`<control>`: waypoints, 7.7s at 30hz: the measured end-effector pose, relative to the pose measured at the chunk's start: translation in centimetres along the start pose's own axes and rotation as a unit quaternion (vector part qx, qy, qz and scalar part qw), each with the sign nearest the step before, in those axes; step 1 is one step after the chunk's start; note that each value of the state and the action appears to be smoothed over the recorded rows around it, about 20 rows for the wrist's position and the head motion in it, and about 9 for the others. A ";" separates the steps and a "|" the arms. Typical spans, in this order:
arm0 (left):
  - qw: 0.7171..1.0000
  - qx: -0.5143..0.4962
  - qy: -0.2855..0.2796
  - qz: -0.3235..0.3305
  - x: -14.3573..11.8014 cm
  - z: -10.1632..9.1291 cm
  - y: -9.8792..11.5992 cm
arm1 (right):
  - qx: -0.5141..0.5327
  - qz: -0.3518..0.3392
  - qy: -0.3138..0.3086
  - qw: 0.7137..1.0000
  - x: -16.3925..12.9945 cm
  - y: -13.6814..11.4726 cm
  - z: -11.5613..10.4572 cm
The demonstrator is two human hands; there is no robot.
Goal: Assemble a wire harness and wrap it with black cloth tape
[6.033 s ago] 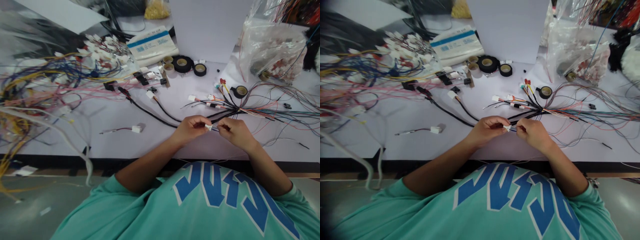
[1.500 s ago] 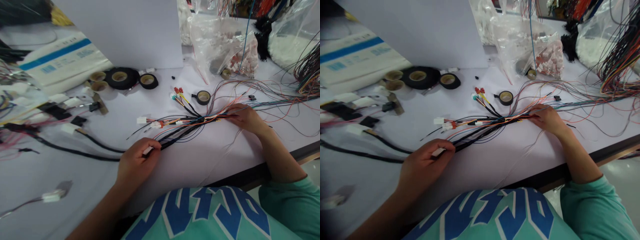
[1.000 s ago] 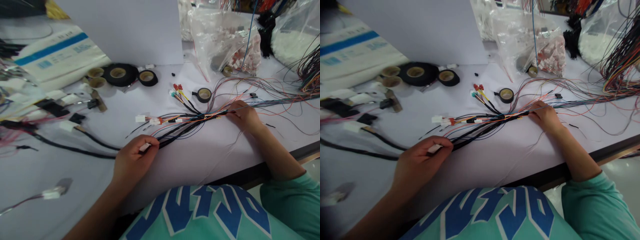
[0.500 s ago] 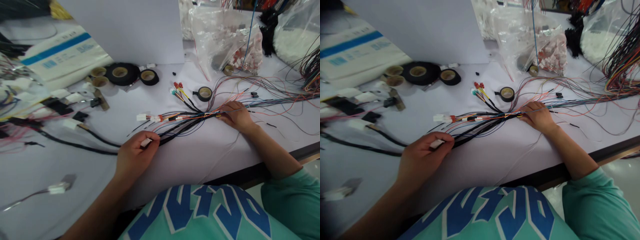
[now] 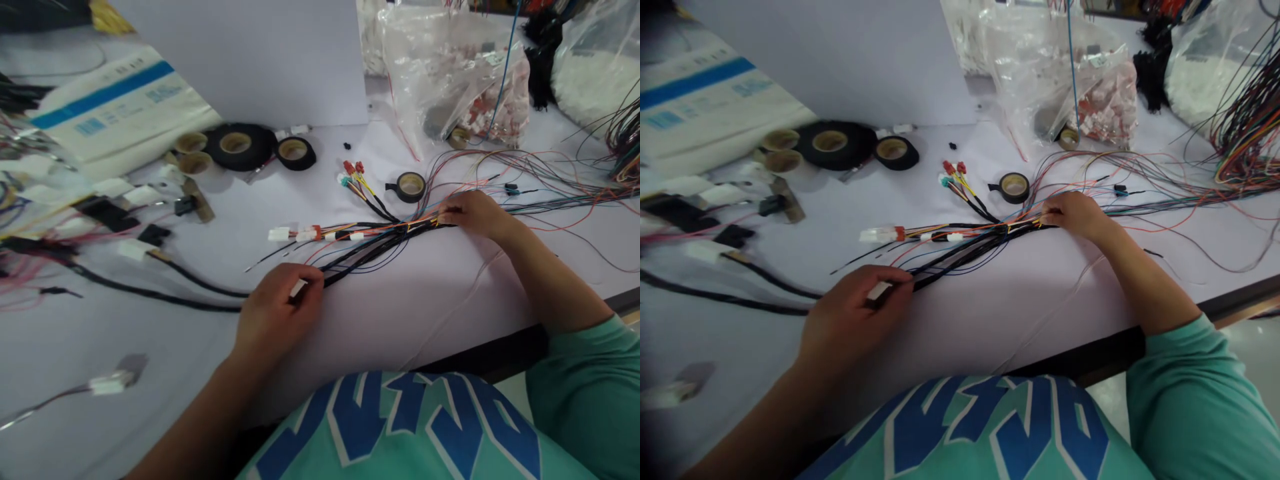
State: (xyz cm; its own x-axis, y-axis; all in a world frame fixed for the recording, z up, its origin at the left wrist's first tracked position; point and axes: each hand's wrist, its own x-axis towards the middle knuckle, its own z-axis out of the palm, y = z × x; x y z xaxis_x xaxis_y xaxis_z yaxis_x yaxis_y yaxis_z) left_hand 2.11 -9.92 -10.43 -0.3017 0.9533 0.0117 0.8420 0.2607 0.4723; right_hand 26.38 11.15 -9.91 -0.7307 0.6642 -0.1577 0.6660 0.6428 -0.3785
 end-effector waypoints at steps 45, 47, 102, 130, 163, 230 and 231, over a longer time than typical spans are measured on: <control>0.998 0.002 -0.022 0.066 1.9 0.8 -1.2 | -0.276 -0.033 0.065 0.958 -1.8 -0.9 0.3; 0.993 0.043 -0.024 0.111 1.5 1.3 -1.2 | -0.248 -0.065 0.102 0.961 -1.9 -0.3 0.2; 0.955 -0.238 0.028 -0.174 1.4 -1.0 -0.4 | -0.133 -0.010 0.021 0.991 -2.2 -0.4 -0.7; 0.950 -0.258 0.021 -0.172 1.5 -1.0 -0.2 | -0.032 -0.073 0.019 0.997 -2.5 -0.2 -0.6; 0.949 -0.250 0.029 -0.192 1.3 -1.1 0.1 | -0.159 -0.023 -0.014 0.987 -3.1 0.7 -1.5; 0.947 -0.271 0.030 -0.172 1.6 -0.6 -1.1 | 0.231 -0.048 -0.139 0.962 -2.5 1.5 -2.1; 0.947 -0.271 0.030 -0.170 1.6 -0.6 -1.1 | 0.205 -0.058 -0.128 0.969 -2.6 1.3 -2.2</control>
State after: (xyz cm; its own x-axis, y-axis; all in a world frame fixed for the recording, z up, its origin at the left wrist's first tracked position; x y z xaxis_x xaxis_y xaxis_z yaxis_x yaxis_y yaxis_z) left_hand 0.42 -8.76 -10.42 -0.5520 0.8143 -0.1794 0.3445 0.4186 0.8403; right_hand 29.47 11.04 -8.01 -0.8454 0.4469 -0.2925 0.4995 0.4676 -0.7293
